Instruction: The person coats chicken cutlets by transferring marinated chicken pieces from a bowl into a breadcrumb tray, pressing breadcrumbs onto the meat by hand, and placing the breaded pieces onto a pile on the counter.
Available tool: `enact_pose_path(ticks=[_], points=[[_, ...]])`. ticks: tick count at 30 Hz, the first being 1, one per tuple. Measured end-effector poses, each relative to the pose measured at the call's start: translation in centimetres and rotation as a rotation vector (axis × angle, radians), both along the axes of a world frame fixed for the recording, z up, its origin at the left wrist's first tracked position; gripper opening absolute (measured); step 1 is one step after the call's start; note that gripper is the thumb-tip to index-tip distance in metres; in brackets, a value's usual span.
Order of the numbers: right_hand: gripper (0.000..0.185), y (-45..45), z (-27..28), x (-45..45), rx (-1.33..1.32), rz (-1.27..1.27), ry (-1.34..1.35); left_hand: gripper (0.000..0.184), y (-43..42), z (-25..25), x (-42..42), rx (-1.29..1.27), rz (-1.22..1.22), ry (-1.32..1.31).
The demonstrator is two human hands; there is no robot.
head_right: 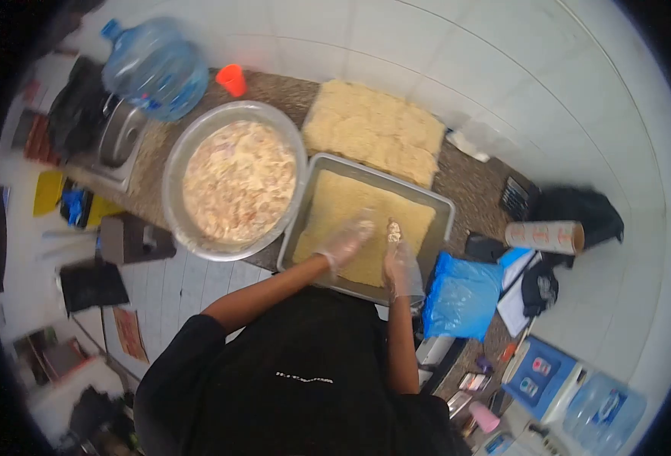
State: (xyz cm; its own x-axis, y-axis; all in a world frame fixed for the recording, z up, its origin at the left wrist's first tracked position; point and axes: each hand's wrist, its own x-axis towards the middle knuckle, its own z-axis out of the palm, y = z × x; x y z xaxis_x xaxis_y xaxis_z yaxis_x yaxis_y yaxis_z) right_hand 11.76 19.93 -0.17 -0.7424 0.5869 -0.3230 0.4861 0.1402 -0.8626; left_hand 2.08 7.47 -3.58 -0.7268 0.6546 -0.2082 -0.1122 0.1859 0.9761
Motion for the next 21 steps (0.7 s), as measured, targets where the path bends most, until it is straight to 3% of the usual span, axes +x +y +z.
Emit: enact_pose_path(ticks=[1, 3, 4, 5, 7, 10, 12, 16, 18, 20, 21], points=[[0.041, -1.3, -4.2, 0.4, -0.270, -0.059, 0.103, 0.048, 2.1, 0.6, 1.8, 0.299, 0.084, -0.398], [0.047, -1.6, -9.2, 0.1, -0.591, -0.118, 0.240, 0.046, 5.5, -2.2, 2.3, 0.436, 0.162, -0.230], [0.050, -2.2, -9.9, -0.6, -0.750, -0.155, 0.296, 0.045, 5.8, -2.2, 1.8, 0.378, 0.127, -0.210], [0.051, -0.4, -9.7, -0.9, -0.753, -0.121, 0.360, 0.043, 6.2, -2.3, 1.3, 0.323, 0.090, -0.193], [0.053, -2.6, -1.5, -0.9, -0.694, 0.016, 0.555, 0.041, 6.7, -2.4, 1.9, 0.205, -0.004, -0.196], [0.055, -4.4, 0.5, -1.8, -0.781, -0.057, 0.410, 0.037, 6.1, -1.7, -0.5, -0.004, -0.027, -0.186], [0.050, -4.3, 1.0, -1.7, -0.624, 0.074, 0.284, 0.032, 4.3, -0.5, -4.9, -0.175, 0.155, -0.205], [0.038, -6.5, 8.7, -7.8, -0.055, 0.220, -0.151, 0.024, -3.7, 5.2, -9.7, 0.140, 0.155, 0.073], [0.029, -8.5, 5.6, -11.3, 0.543, 0.428, 0.272, 0.022, -9.4, 7.1, -11.2, 0.115, 0.231, 0.349], [0.026, -13.0, 6.2, -15.2, 0.754, 0.649, 0.473, 0.022, -15.5, 7.9, -11.9, -0.048, 0.329, 0.505], [0.022, -14.3, 3.3, -17.0, 0.567, 0.718, 0.572, 0.022, -18.1, 7.9, -11.9, -0.147, 0.405, 0.521]])
